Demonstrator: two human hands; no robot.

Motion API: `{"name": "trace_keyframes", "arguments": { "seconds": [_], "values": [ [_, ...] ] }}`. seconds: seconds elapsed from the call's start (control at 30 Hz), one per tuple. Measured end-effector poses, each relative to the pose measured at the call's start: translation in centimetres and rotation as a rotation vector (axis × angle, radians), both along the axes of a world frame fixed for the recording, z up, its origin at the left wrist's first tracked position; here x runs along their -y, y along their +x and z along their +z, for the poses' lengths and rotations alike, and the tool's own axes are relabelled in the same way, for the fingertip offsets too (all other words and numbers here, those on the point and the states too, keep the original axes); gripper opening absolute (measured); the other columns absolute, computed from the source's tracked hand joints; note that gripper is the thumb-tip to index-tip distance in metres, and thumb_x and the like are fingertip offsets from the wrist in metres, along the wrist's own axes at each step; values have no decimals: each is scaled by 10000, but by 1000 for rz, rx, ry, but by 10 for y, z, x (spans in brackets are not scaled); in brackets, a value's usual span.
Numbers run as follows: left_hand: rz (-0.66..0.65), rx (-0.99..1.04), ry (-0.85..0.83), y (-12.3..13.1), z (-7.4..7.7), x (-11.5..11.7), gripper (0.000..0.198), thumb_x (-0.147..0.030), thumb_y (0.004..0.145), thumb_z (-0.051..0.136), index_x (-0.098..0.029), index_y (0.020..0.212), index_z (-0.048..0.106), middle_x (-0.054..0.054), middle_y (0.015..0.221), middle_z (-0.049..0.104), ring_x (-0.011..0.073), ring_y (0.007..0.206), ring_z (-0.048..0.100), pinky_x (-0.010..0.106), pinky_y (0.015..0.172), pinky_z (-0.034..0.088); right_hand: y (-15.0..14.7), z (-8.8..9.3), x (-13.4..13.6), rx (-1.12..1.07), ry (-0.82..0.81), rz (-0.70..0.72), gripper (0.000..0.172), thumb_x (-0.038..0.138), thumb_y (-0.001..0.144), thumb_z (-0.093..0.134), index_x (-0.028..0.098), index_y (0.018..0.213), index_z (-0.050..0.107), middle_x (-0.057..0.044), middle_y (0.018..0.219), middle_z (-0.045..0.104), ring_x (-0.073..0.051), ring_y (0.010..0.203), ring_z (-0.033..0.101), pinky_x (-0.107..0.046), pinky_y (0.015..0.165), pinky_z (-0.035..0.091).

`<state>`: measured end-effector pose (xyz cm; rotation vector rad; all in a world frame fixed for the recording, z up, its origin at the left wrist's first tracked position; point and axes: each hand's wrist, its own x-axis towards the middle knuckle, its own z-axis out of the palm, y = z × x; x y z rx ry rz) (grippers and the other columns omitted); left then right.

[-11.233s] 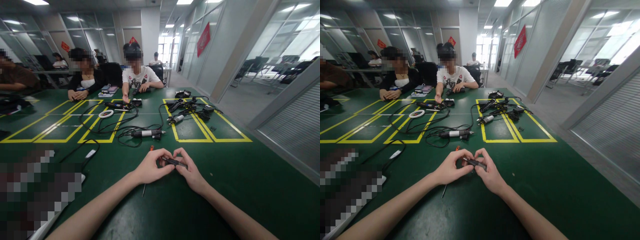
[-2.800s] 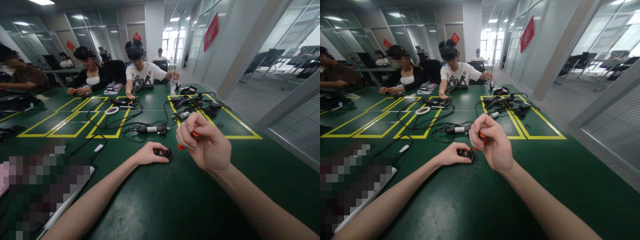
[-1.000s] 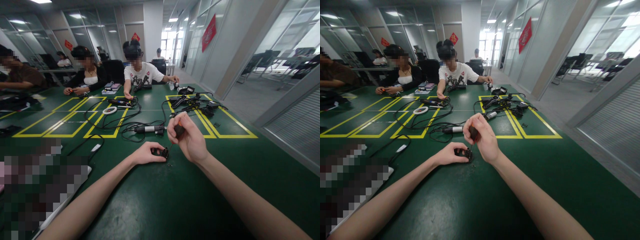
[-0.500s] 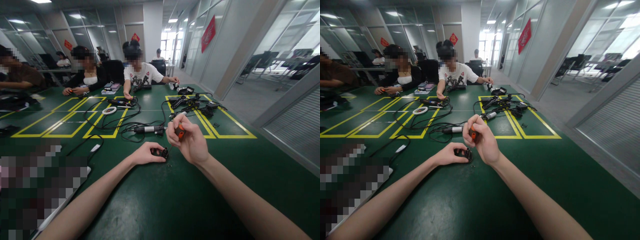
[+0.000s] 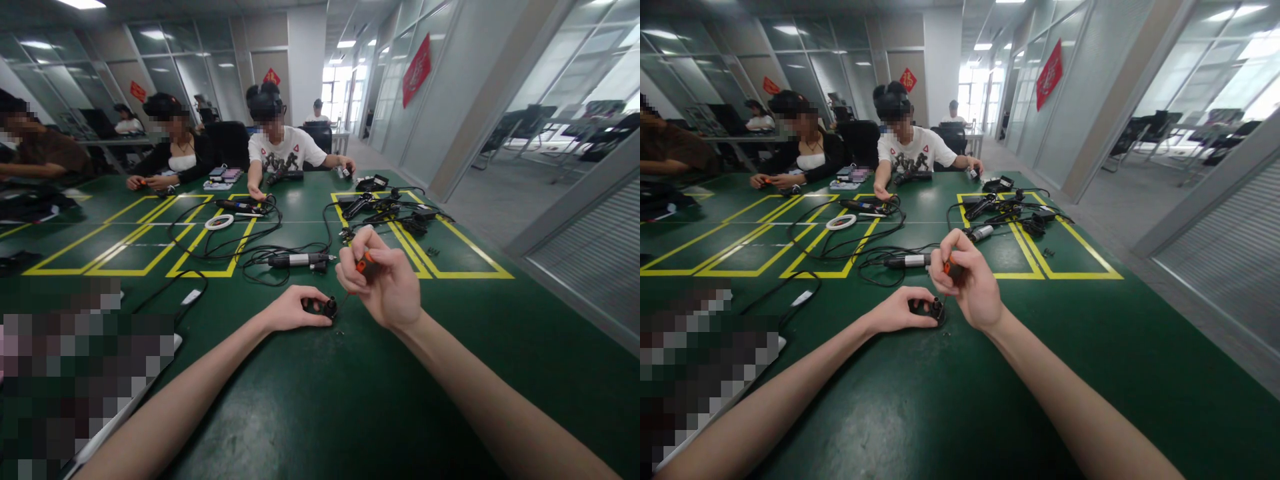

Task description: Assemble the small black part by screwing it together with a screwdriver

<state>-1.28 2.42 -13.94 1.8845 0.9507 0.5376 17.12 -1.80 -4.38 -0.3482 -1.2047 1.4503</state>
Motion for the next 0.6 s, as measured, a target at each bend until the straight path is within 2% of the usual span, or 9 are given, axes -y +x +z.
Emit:
{"name": "trace_keyframes", "arguments": {
  "seconds": [0.13,0.27,0.43,0.53,0.6],
  "values": [
    [-10,11,1,0,-1,-1,471,-447,687,872,-155,1051,802,6,825,685,137,755,548,251,700,384,0,2,-2,48,23,-25,286,375,901,603,211,679,530,36,581,469,-107,482,358,-248,460,261],
    [-11,14,17,0,-2,-1,450,-432,690,871,-158,1041,807,4,821,692,132,741,534,250,700,380,-3,1,1,60,-12,44,339,397,920,587,201,650,526,59,539,366,-96,475,270,-244,454,204],
    [-14,-4,31,0,-1,1,486,-456,710,850,-160,1093,805,16,848,707,144,763,536,252,702,385,-6,-1,5,35,6,109,247,406,860,564,221,709,504,94,497,306,-87,441,178,-245,451,175],
    [-10,-22,38,0,0,1,485,-470,709,846,-161,1080,806,20,855,713,147,766,540,254,703,387,-5,-2,3,33,10,77,188,357,846,570,221,726,521,84,510,351,-94,447,212,-244,455,184],
    [-12,-17,36,0,0,1,468,-464,705,849,-164,1061,806,19,863,720,147,768,546,256,711,391,-4,-2,2,24,36,26,221,340,861,568,210,684,543,56,552,410,-98,452,285,-252,459,213]
  ]
}}
